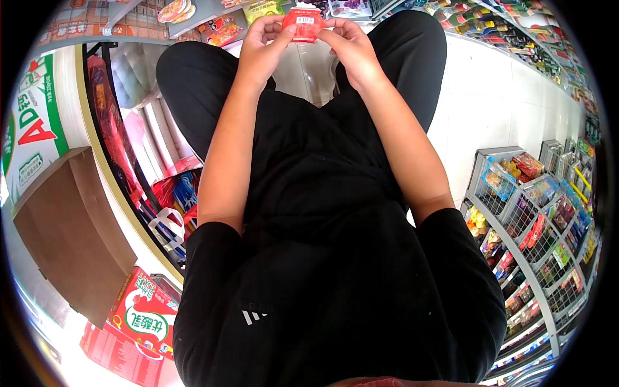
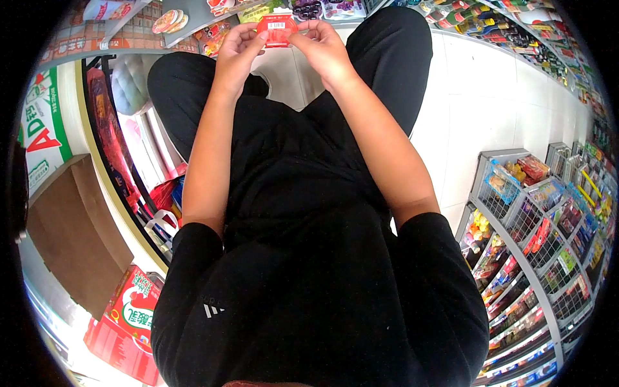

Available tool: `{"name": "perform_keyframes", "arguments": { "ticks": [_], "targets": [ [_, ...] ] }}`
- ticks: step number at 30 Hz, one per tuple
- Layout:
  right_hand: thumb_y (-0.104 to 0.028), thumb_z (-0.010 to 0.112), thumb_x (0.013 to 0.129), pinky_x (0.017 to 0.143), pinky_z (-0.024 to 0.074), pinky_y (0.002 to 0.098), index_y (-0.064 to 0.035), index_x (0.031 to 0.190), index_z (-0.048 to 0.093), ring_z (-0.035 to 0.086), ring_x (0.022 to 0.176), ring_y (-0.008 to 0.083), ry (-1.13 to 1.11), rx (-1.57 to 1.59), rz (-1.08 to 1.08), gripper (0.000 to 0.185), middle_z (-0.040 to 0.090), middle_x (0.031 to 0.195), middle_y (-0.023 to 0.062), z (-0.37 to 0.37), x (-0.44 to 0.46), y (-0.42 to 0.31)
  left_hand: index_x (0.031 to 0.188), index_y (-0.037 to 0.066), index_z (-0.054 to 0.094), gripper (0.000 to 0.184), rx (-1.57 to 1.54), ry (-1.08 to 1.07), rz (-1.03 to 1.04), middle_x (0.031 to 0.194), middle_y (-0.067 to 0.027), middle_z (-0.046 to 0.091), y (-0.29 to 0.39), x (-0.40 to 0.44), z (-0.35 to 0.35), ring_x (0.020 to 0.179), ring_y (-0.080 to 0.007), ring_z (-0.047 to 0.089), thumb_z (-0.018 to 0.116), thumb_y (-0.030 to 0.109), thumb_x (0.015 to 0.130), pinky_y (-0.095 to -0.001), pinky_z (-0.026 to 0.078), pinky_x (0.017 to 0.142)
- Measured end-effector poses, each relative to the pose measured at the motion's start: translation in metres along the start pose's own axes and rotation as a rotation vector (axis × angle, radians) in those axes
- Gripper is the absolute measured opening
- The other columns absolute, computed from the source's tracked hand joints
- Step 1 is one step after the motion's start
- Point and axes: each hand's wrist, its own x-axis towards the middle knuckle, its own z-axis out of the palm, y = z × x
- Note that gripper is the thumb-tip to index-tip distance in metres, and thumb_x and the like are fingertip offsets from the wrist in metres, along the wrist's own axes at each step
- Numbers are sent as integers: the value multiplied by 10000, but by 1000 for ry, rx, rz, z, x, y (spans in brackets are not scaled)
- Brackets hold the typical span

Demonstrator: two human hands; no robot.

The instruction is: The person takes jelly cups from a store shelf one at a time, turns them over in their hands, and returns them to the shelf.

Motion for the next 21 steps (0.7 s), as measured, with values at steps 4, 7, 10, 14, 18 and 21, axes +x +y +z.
{"name": "perform_keyframes", "arguments": {
  "ticks": [4,7,10,14,18,21],
  "targets": [
    [-259,790,907,679,480,258,-70,1123,607,572,733,91,-32,141,99,340,624,830,12,-2,-2,-3,1245,50,613,348,53,-14,49,1082,-31,651,-3,2,0,986,-119,621,769,167,957,-282,537,848],
    [-306,795,914,664,497,259,-90,1107,592,580,695,96,-41,238,126,354,621,809,10,0,-3,-10,1228,75,631,366,108,-4,65,1011,-20,626,-3,1,0,948,-120,600,797,194,924,-265,527,839],
    [-323,796,923,691,522,261,-102,1096,594,607,710,103,-29,240,148,346,626,807,9,-2,-3,-10,1242,86,618,337,223,-62,74,1035,-12,618,0,-3,1,979,-119,597,773,117,945,-272,517,848],
    [-311,793,930,713,538,266,-108,1105,599,626,718,108,-40,200,92,331,638,811,14,-4,-4,-8,1230,100,607,341,230,-106,126,1044,-7,616,1,-4,4,1001,-114,590,774,87,932,-272,512,861],
    [-218,778,951,727,506,274,-120,1043,627,615,741,99,-32,207,70,202,636,800,-15,-3,-4,-8,1230,105,591,356,249,-117,118,1047,-4,611,1,-5,4,1011,-113,588,767,62,923,-273,512,865],
    [-209,786,943,731,512,264,-108,1045,648,614,760,84,-36,180,35,199,646,815,-14,0,-4,-8,1234,90,606,337,229,-108,144,1055,-3,606,0,-6,5,1011,-116,591,750,65,930,-284,517,878]
  ]
}}
